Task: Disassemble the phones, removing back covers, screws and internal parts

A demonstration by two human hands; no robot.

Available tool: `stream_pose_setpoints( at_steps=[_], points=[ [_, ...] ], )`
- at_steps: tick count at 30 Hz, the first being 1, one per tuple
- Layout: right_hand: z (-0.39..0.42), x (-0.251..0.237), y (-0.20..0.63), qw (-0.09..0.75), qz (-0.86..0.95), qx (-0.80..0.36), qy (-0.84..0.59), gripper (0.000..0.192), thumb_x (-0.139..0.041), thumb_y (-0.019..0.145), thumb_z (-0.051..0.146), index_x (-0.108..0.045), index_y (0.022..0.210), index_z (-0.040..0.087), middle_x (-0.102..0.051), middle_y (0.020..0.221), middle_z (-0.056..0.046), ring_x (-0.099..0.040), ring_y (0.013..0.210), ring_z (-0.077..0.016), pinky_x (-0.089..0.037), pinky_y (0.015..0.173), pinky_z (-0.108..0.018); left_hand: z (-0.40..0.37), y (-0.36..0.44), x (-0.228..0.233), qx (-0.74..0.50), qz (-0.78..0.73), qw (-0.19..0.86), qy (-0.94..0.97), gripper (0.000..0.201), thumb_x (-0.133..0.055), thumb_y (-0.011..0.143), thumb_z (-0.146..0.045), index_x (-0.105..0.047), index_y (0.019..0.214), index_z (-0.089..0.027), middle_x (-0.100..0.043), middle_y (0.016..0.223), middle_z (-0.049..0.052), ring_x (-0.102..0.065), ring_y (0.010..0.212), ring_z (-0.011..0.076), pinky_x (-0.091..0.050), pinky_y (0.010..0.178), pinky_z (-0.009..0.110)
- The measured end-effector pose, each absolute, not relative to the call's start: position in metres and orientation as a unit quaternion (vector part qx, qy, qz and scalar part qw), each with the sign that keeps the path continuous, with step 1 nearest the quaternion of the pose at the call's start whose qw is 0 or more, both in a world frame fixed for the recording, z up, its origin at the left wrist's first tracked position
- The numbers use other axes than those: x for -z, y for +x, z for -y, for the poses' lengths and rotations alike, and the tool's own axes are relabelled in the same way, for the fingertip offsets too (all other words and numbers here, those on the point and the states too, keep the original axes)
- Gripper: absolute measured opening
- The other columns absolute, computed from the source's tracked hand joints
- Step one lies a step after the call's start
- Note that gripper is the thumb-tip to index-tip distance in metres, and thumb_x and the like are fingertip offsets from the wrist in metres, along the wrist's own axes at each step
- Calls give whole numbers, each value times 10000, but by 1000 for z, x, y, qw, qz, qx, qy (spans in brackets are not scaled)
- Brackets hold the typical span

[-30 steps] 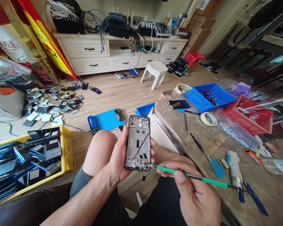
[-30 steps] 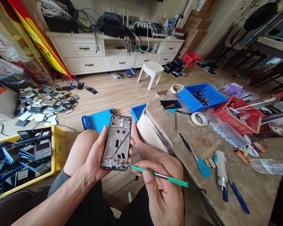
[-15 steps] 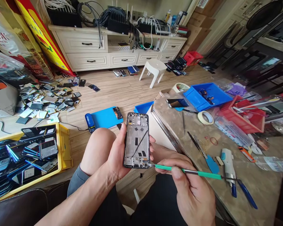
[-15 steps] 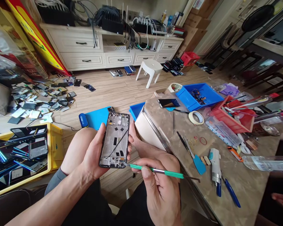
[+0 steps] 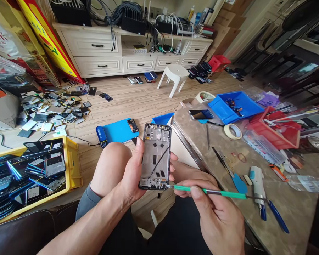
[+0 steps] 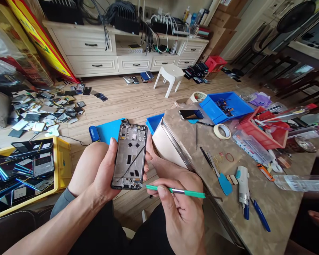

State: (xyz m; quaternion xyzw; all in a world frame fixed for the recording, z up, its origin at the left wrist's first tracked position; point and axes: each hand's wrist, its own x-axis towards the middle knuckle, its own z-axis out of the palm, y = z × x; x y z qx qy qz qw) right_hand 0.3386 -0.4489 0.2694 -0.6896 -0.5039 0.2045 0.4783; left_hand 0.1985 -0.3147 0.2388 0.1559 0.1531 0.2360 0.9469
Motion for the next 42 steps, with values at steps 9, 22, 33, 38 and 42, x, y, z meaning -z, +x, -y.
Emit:
stream_pose_setpoints(
  at_steps=[9,22,33,38,42],
  points=[
    [453,-240,329,618,223,-394,-642,315,-715,920,485,-718,943,171,-802,881,-126,-794,738,-273,-665,635,-338,321,203,-236,-246,-195,936,156,815,-325,946,-772,-695,1209,-95,-758,893,165,-753,829,299,-621,740,384],
    [460,-227,333,613,340,-304,-645,205,-583,1026,375,-691,1050,202,-792,985,-104,-797,839,-274,-677,654,-353,322,208,-242,-292,-225,913,174,810,-411,881,-827,-739,1064,-109,-746,887,150,-716,693,229,-603,621,318],
    [453,-268,356,424,664,-148,-598,219,-511,1070,269,-690,1194,243,-803,1089,-35,-785,906,-158,-658,826,-231,317,205,-239,-265,-219,928,143,836,-277,936,-794,-713,1151,-114,-743,879,157,-739,715,263,-595,657,356],
    [451,-270,358,411,691,-154,-575,198,-524,1063,237,-674,1192,229,-800,1106,-48,-780,965,-156,-659,829,-216,317,206,-241,-273,-211,929,133,802,-270,957,-764,-693,1182,-120,-744,927,155,-739,738,261,-597,679,362],
    [449,-267,357,411,700,-149,-565,198,-536,1056,227,-673,1198,216,-798,1110,-52,-777,983,-153,-653,874,-223,317,206,-239,-270,-211,930,132,806,-294,947,-775,-691,1187,-116,-745,914,157,-737,738,261,-597,683,364]
  ],
)
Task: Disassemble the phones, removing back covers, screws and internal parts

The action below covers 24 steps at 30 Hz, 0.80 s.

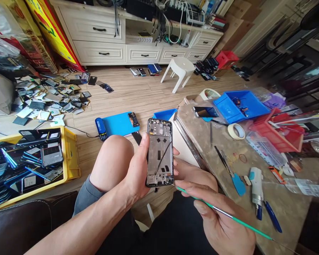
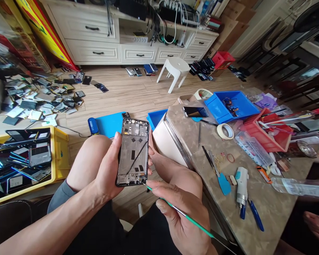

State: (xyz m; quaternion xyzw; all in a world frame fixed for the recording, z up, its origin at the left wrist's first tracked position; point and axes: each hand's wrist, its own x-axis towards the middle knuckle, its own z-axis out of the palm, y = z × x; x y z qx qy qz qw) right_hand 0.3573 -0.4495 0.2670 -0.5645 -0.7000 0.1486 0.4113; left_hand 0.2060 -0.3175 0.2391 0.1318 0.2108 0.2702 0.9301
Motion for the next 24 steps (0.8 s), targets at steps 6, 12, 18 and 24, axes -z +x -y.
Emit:
stream_pose_setpoints(
  at_steps=[6,12,18,24],
  points=[
    [451,-263,354,370,737,-81,-560,336,-644,931,44,-693,1227,197,-783,1169,-57,-774,1011,-179,-643,902,-222,317,207,-239,-267,-258,921,121,817,-293,944,-776,-708,1155,-104,-743,871,150,-739,764,271,-595,664,348],
    [457,-237,352,365,745,-69,-554,461,-650,911,8,-662,1317,227,-773,1195,-59,-779,999,-201,-668,887,-289,318,216,-238,-308,-385,865,95,588,-409,989,-647,-695,1176,-169,-747,890,100,-725,680,221,-585,597,310],
    [461,-220,355,339,764,-45,-548,589,-668,896,5,-593,1437,227,-732,1286,-86,-766,1041,-220,-669,890,-305,315,222,-235,-330,-406,849,70,542,-417,1006,-603,-684,1151,-154,-726,837,94,-702,648,199,-586,575,298],
    [459,-226,357,323,773,-68,-541,624,-687,852,-34,-616,1418,219,-712,1305,-105,-719,1134,-264,-650,956,-403,316,225,-237,-300,-407,861,43,554,-396,1006,-613,-672,1107,-144,-713,859,96,-693,669,198,-591,575,302]
  ],
)
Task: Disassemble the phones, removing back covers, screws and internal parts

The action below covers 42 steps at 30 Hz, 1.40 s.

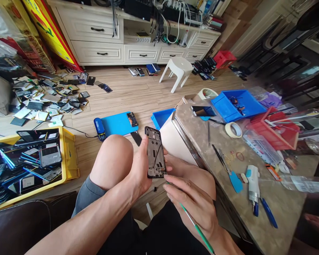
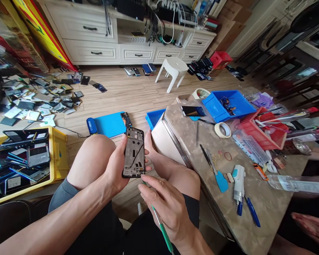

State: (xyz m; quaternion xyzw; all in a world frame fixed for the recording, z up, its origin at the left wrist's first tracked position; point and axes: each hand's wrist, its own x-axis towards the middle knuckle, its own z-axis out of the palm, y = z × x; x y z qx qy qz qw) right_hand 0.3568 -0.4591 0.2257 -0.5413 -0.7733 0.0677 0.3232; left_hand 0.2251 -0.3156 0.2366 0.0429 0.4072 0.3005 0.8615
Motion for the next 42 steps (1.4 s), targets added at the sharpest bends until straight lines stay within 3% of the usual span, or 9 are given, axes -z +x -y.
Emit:
stream_pose_setpoints(
  at_steps=[10,14,18,22,26,34,42],
  points=[
    [452,-217,348,337,750,-32,-569,579,-648,889,-6,-630,1414,237,-703,1335,-100,-720,1157,-272,-632,1007,-396,315,228,-243,-275,-414,868,5,606,-327,1017,-611,-675,1022,-115,-690,765,111,-686,626,214,-573,557,314],
    [450,-220,350,369,710,-103,-591,439,-623,923,13,-711,1293,234,-732,1285,-77,-719,1162,-246,-626,1005,-352,316,229,-242,-285,-413,865,12,563,-358,1017,-587,-672,1040,-121,-696,748,101,-683,606,210,-569,561,310],
    [450,-224,356,402,629,-202,-634,356,-621,970,119,-697,1287,263,-765,1213,-52,-765,1053,-227,-670,890,-319,315,228,-238,-283,-402,870,16,561,-361,1014,-595,-674,1058,-132,-710,781,104,-694,615,214,-577,565,316],
    [447,-231,363,417,637,-224,-609,320,-637,956,111,-738,1207,281,-788,1149,-39,-759,1071,-244,-671,897,-354,316,226,-233,-269,-396,877,45,596,-358,1005,-619,-681,1037,-119,-723,861,133,-705,630,229,-593,553,347],
    [442,-236,367,413,668,-210,-582,364,-646,943,91,-740,1228,297,-785,1164,-35,-754,1084,-249,-664,924,-381,317,227,-233,-267,-399,875,62,587,-371,1000,-619,-671,1043,-117,-728,916,143,-701,616,227,-596,530,358],
    [436,-239,369,393,683,-211,-579,320,-643,960,151,-757,1210,315,-805,1081,-26,-778,1008,-244,-692,806,-347,317,226,-236,-249,-396,882,63,626,-365,990,-650,-682,1057,-114,-720,865,144,-696,603,224,-580,506,334],
    [432,-233,367,347,697,-208,-592,224,-689,938,152,-791,1088,284,-821,934,-7,-800,783,-209,-692,725,-301,325,229,-230,-265,-476,833,98,535,-412,998,-612,-662,1068,-144,-707,806,92,-666,570,180,-549,498,274]
  ],
)
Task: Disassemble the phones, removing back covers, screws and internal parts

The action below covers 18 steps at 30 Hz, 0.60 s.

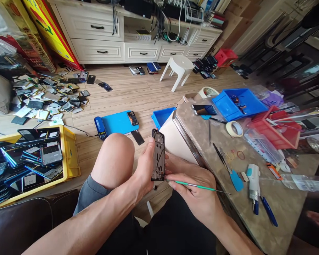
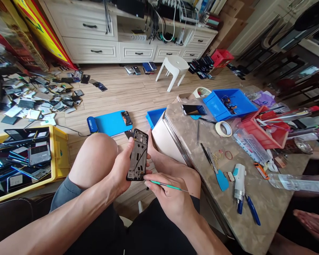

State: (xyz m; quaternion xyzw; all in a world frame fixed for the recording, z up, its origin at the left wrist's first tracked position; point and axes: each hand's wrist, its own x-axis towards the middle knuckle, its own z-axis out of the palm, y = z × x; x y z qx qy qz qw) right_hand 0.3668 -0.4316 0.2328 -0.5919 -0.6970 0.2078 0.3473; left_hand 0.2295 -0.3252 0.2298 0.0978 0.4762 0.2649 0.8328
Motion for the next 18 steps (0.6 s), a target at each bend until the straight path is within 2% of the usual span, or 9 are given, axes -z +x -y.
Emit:
stream_pose_setpoints(
  at_steps=[3,7,9,13,18],
  points=[
    [438,-223,361,362,723,-147,-569,338,-697,909,76,-754,1181,269,-818,994,-12,-800,842,-201,-687,772,-283,326,230,-227,-268,-493,823,91,503,-429,1000,-593,-657,1047,-147,-705,799,83,-671,588,177,-560,518,273],
    [451,-210,354,361,752,-38,-551,624,-703,857,-21,-615,1414,245,-794,1131,-50,-787,956,-210,-673,881,-310,322,232,-225,-283,-483,824,83,497,-426,1006,-579,-665,977,-144,-698,779,78,-679,603,179,-576,540,278],
    [456,-205,350,353,758,-13,-549,690,-699,850,-43,-562,1470,226,-777,1182,-78,-774,1016,-224,-671,900,-327,322,233,-224,-297,-482,820,81,488,-418,1011,-570,-661,971,-148,-699,785,77,-681,606,184,-581,543,288],
    [460,-200,345,350,751,13,-560,679,-688,855,-51,-562,1472,202,-763,1213,-102,-763,1053,-233,-666,913,-328,322,233,-219,-298,-487,819,67,502,-416,1007,-580,-661,956,-145,-705,813,86,-686,619,195,-590,555,307],
    [459,-197,347,365,735,-4,-572,504,-681,861,-56,-684,1314,166,-749,1227,-121,-748,1073,-229,-653,935,-324,322,235,-221,-304,-473,825,63,532,-411,1004,-593,-668,922,-134,-703,805,93,-691,650,198,-593,573,298]
  ],
)
